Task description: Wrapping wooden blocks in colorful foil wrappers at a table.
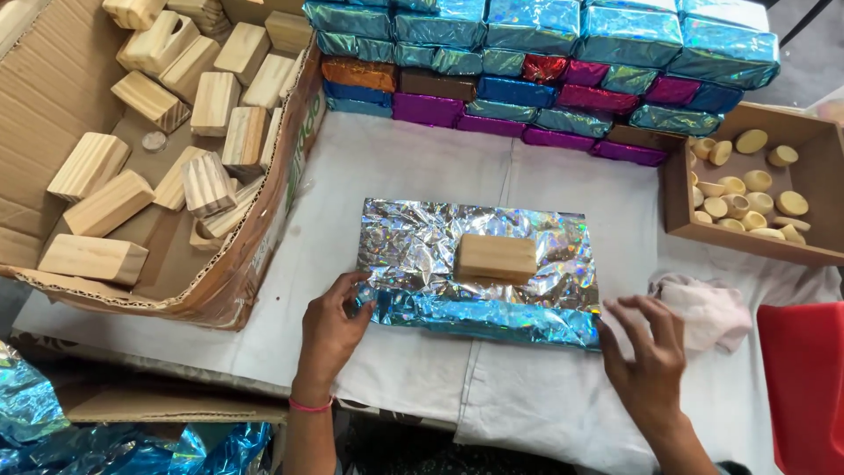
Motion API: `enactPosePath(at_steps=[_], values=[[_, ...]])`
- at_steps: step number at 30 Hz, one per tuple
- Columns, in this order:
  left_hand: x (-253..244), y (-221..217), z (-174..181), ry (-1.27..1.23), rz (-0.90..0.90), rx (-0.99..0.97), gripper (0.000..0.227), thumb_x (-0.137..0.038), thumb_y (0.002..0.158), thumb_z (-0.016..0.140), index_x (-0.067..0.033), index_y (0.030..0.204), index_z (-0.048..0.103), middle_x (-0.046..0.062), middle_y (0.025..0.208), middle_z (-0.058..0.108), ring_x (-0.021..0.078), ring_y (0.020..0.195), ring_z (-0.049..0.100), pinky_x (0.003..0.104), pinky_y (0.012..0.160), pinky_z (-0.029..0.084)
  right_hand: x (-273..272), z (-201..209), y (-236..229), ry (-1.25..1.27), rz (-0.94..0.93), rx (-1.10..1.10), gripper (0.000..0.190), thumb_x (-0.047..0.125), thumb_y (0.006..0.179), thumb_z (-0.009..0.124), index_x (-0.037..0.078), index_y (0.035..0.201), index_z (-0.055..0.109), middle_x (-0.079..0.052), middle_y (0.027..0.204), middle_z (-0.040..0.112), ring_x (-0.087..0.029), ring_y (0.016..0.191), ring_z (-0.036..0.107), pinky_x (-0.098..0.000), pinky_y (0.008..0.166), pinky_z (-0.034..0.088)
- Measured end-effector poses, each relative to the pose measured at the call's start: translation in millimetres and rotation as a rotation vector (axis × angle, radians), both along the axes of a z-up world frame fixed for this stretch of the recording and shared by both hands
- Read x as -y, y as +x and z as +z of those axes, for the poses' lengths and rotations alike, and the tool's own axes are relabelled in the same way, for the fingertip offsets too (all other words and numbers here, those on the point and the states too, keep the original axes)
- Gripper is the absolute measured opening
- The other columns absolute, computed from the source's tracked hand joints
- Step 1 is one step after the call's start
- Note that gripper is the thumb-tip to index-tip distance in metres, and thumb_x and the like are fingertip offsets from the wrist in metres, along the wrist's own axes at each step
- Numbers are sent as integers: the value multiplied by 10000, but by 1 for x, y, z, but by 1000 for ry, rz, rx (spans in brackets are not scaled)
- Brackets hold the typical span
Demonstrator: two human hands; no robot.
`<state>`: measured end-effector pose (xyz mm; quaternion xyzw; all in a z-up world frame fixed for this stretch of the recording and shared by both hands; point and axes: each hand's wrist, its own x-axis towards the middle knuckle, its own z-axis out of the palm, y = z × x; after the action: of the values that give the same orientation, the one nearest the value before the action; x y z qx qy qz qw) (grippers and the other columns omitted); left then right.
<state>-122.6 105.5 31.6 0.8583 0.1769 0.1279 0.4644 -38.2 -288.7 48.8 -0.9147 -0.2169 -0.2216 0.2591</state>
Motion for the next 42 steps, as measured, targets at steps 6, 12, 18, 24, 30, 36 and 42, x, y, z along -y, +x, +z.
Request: enactPosePath(at_steps=[6,12,18,24,30,36,42], values=[[4,5,13,74,31,-152,425,-160,810,772,-152,1227,688,115,774,703,262,679,687,392,649,535,-39,20,-17,-95,562,65,382,182,748,816,118,1114,728,-58,1168,687,-280,1176,609,-473,983,495],[5,3,15,186,41,-84,401,-165,810,780,-152,1202,694,96,757,667,281,680,669,425,646,525,-41,-23,0,-281,550,-56,305,117,764,762,86,1067,747,-72,1136,696,-296,1076,625,-453,914,478],[2,-5,3,276,113,1,317,-144,872,725,-116,1187,702,98,924,694,295,852,677,427,773,541,-43,-26,1,-335,521,4,237,111,794,743,96,1029,720,-26,1098,691,-235,1014,633,-430,857,480],[34,-36,25,586,-118,332,283,-220,839,781,-115,1096,727,70,1288,624,289,1292,536,498,1100,423,-45,-24,1,-264,510,-35,192,109,799,753,81,982,702,-34,1035,680,-242,927,619,-419,803,469],[51,-18,16,633,-367,259,364,-223,849,773,-116,1197,756,69,1354,604,266,1412,430,581,1225,220,-43,-21,1,-225,506,-37,165,116,821,761,77,964,688,-28,1031,674,-233,934,620,-420,825,471],[51,2,9,728,-348,283,96,-126,874,729,-122,961,771,52,1263,684,245,1388,510,567,1255,245,-40,-7,2,-274,495,-47,274,179,773,766,57,1012,707,-65,1067,681,-264,958,632,-466,861,456],[40,20,16,550,-404,248,63,-136,847,742,-107,901,759,29,1136,716,231,1293,576,542,1211,282,-30,-5,18,-303,471,-2,210,149,778,756,88,978,734,-66,1074,692,-260,975,640,-458,889,459]])
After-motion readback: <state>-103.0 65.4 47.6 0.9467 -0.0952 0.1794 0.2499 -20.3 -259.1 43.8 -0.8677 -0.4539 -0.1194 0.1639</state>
